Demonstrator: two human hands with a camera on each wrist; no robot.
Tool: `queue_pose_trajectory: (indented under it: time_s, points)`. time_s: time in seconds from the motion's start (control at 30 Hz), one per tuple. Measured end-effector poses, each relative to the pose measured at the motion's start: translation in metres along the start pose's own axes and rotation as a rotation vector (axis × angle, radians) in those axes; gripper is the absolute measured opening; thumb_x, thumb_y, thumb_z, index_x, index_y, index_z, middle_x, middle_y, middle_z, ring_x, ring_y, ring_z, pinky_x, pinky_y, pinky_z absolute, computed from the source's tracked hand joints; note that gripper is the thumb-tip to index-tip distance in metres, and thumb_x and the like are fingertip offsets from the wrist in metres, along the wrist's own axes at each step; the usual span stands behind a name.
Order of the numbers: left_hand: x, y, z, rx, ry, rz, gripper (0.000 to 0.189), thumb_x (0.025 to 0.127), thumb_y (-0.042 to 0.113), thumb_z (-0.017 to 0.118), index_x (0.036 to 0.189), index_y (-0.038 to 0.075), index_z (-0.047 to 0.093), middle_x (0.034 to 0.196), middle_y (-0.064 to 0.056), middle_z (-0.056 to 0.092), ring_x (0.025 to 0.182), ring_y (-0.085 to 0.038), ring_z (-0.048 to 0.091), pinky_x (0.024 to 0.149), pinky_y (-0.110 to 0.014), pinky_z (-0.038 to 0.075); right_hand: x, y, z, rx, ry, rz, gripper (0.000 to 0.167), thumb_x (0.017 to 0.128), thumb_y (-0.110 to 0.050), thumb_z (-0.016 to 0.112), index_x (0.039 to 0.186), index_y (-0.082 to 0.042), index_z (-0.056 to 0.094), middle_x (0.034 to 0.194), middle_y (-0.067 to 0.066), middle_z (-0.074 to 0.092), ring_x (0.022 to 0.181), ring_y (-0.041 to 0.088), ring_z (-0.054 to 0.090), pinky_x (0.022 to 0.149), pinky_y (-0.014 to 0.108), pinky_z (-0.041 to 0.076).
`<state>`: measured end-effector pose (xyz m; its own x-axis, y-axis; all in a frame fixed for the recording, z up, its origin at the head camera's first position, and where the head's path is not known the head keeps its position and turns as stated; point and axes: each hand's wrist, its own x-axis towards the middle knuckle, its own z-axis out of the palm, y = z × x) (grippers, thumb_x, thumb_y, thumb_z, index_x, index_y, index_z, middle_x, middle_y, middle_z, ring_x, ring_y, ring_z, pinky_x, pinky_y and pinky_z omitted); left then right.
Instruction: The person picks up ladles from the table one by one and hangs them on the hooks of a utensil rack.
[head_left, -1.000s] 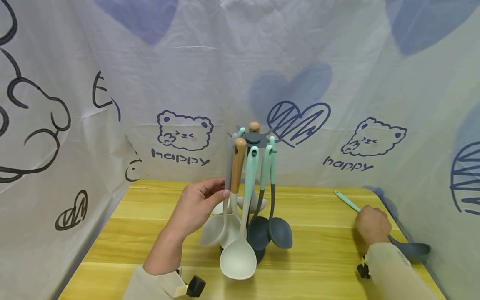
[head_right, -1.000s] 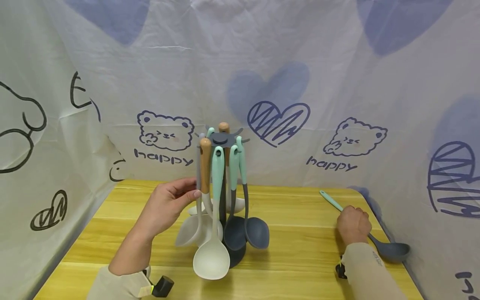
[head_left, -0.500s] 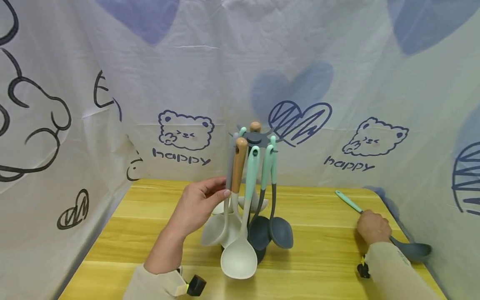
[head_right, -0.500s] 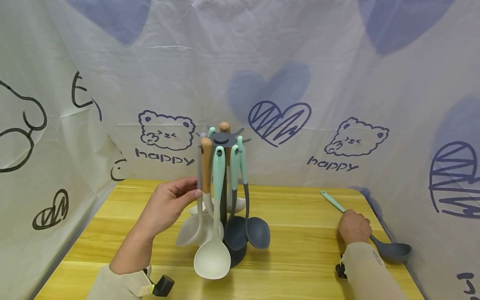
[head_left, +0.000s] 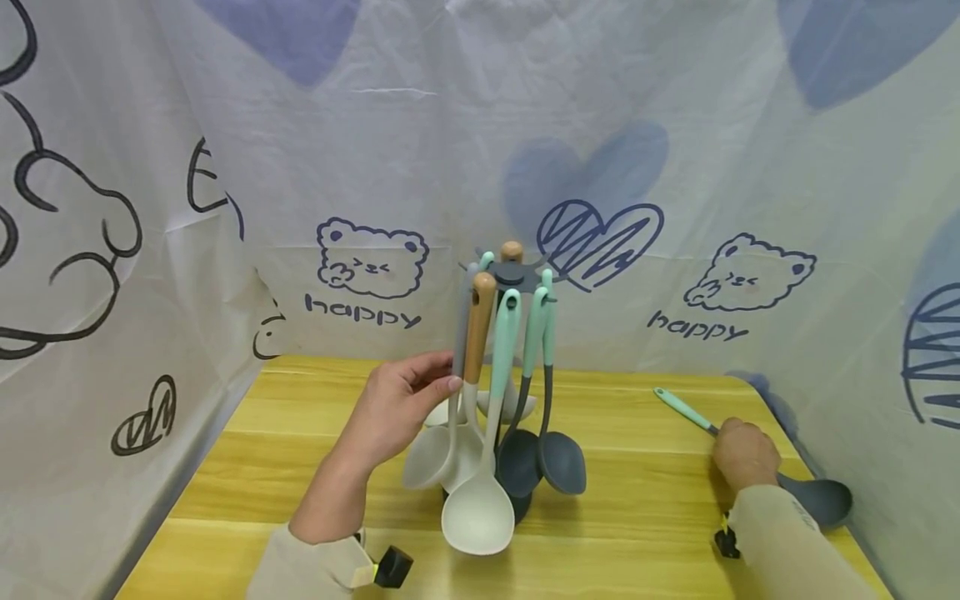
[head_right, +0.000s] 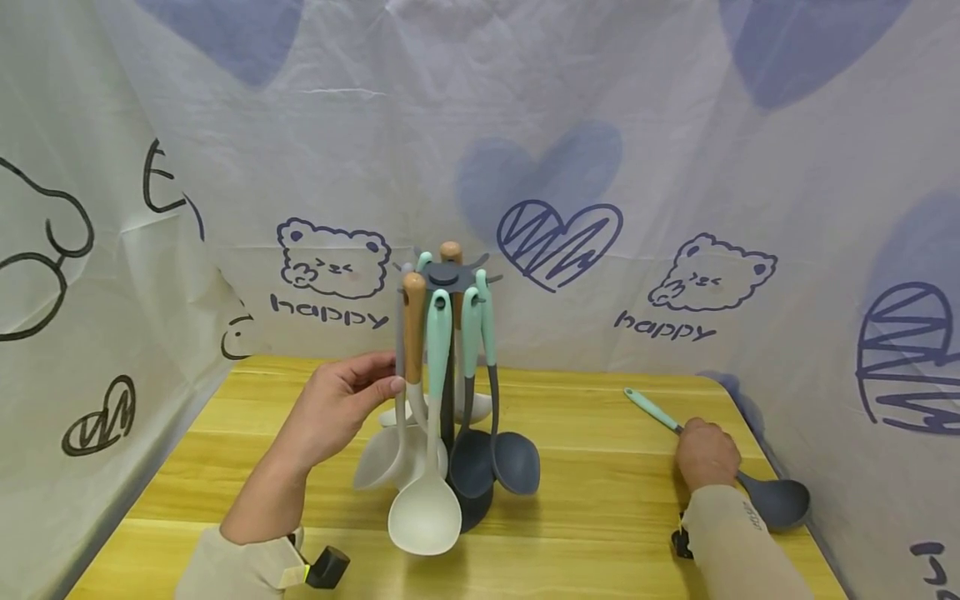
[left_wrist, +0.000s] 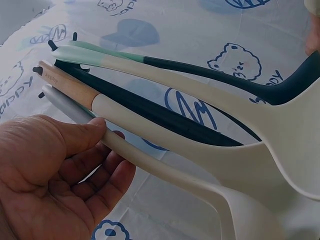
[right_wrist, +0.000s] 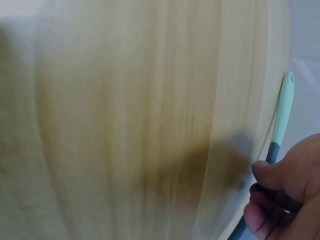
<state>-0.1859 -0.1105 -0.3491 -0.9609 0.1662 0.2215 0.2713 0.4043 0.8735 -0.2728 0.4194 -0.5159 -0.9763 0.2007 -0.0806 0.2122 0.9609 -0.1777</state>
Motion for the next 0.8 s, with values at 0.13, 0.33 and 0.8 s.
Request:
queue_pose_trajectory:
  time_s: [0.13, 0.33, 0.8]
  points:
    - [0.001, 0.000, 0.000, 0.002, -0.002, 0.001, 0.040, 0.103, 0.018, 0.071, 0.140, 0.004, 0.067, 0.127, -0.011, 0.076, 0.118, -0.028, 0.072, 0.101, -0.045, 0.059, -0.003, -0.012, -0.002, -0.016, 0.047, -0.066, 0.021, 0.103, -0.001, 0.046, 0.095, 0.010, 0.061, 0.083, 0.028, 0.066, 0.074, 0.047, 0.067, 0.065, 0.060, 0.057]
    - [0.001, -0.001, -0.001, -0.004, -0.006, 0.003, 0.040, 0.103, 0.018, 0.070, 0.141, 0.004, 0.067, 0.128, -0.012, 0.075, 0.119, -0.029, 0.072, 0.102, -0.046, 0.059, -0.007, -0.054, -0.009, 0.012, 0.216, -0.189, 0.017, 0.102, -0.006, 0.061, 0.095, 0.007, 0.069, 0.081, 0.025, 0.069, 0.071, 0.043, 0.067, 0.063, 0.060, 0.056]
    - [0.001, -0.001, 0.000, -0.007, 0.000, 0.001, 0.040, 0.103, 0.018, 0.071, 0.140, 0.004, 0.067, 0.126, -0.012, 0.076, 0.118, -0.029, 0.072, 0.101, -0.045, 0.059, -0.061, -0.179, -0.070, 0.472, 0.573, -0.393, 0.021, 0.102, -0.013, 0.071, 0.116, 0.000, 0.079, 0.092, 0.017, 0.078, 0.070, 0.029, 0.063, 0.062, 0.041, 0.049]
